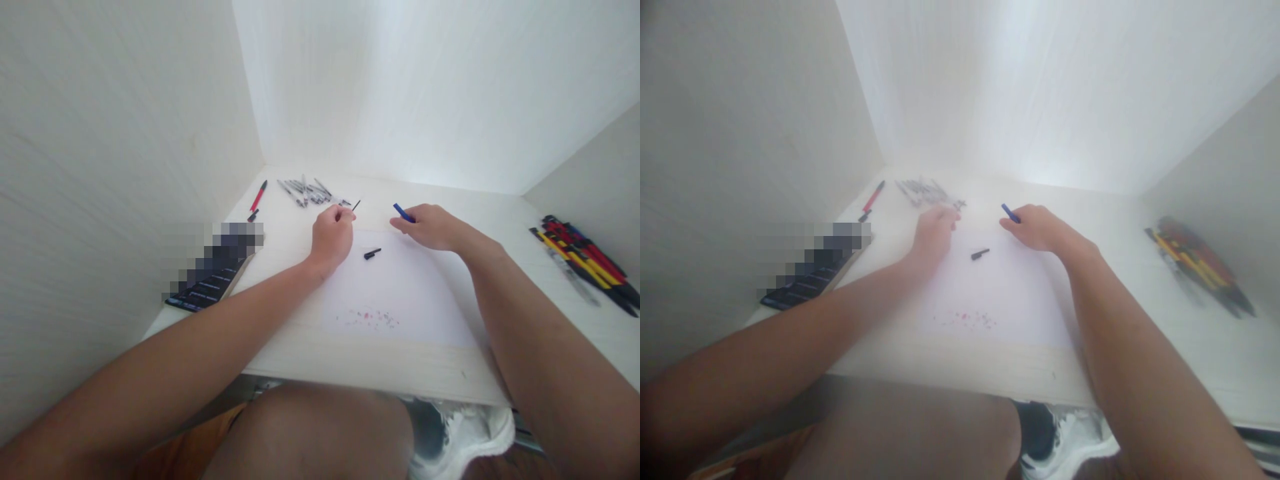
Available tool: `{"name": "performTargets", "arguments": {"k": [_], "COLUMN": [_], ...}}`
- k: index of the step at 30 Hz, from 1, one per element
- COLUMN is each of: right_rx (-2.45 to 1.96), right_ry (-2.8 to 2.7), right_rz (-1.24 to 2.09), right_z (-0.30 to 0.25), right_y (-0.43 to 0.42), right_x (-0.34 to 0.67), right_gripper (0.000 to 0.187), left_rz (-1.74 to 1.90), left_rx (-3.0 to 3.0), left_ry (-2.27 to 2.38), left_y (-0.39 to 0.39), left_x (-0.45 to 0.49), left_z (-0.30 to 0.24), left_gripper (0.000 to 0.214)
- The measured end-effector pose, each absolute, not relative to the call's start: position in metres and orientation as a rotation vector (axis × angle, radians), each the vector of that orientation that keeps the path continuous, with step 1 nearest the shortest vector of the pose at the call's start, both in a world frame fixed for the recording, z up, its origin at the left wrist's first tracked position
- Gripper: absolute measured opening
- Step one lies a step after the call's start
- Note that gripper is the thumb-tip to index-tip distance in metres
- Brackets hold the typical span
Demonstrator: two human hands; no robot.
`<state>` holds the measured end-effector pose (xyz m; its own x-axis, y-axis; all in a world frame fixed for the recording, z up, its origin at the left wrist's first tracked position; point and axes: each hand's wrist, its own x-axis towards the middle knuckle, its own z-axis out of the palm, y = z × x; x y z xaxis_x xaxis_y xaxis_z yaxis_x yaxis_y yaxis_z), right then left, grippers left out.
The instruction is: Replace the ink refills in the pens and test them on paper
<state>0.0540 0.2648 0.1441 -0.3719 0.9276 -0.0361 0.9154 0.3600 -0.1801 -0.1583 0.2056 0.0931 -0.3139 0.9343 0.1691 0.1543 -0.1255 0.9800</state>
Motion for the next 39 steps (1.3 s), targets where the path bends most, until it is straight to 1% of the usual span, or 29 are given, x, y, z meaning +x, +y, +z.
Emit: {"name": "performTargets", "arguments": {"k": [6,13,17,20,23,27,29,33,36,39], "right_rx": [-1.81,-1.906,-1.93,-1.943,-1.919,-1.778,-1.617,-1.354,-1.243,-1.14], "right_ry": [-2.648,-2.754,-2.817,-2.79,-2.734,-2.579,-2.471,-2.252,-2.052,-1.872], "right_rz": [0.201,0.209,0.175,0.165,0.183,0.22,0.336,0.813,1.096,1.242], "right_z": [0.147,0.149,0.149,0.148,0.145,0.144,0.147,0.152,0.15,0.142], "right_y": [0.27,0.267,0.266,0.267,0.269,0.27,0.266,0.253,0.247,0.246], "right_x": [0.066,0.059,0.057,0.058,0.061,0.064,0.062,0.052,0.04,0.031], "right_gripper": [0.044,0.038,0.037,0.036,0.032,0.028,0.031,0.038,0.033,0.027], "left_rz": [1.487,1.469,1.452,1.431,1.432,1.435,1.429,1.427,1.419,1.413], "left_rx": [1.277,1.291,1.337,1.358,1.379,1.412,1.431,1.465,1.509,1.553], "left_ry": [1.467,1.435,1.433,1.439,1.437,1.438,1.437,1.423,1.409,1.39], "left_y": [0.204,0.203,0.201,0.199,0.199,0.2,0.199,0.198,0.198,0.197], "left_x": [-0.158,-0.157,-0.156,-0.155,-0.155,-0.154,-0.153,-0.153,-0.153,-0.152], "left_z": [0.095,0.094,0.097,0.099,0.098,0.096,0.096,0.095,0.095,0.094], "left_gripper": [0.024,0.022,0.02,0.019,0.018,0.017,0.017,0.017,0.016,0.019]}}
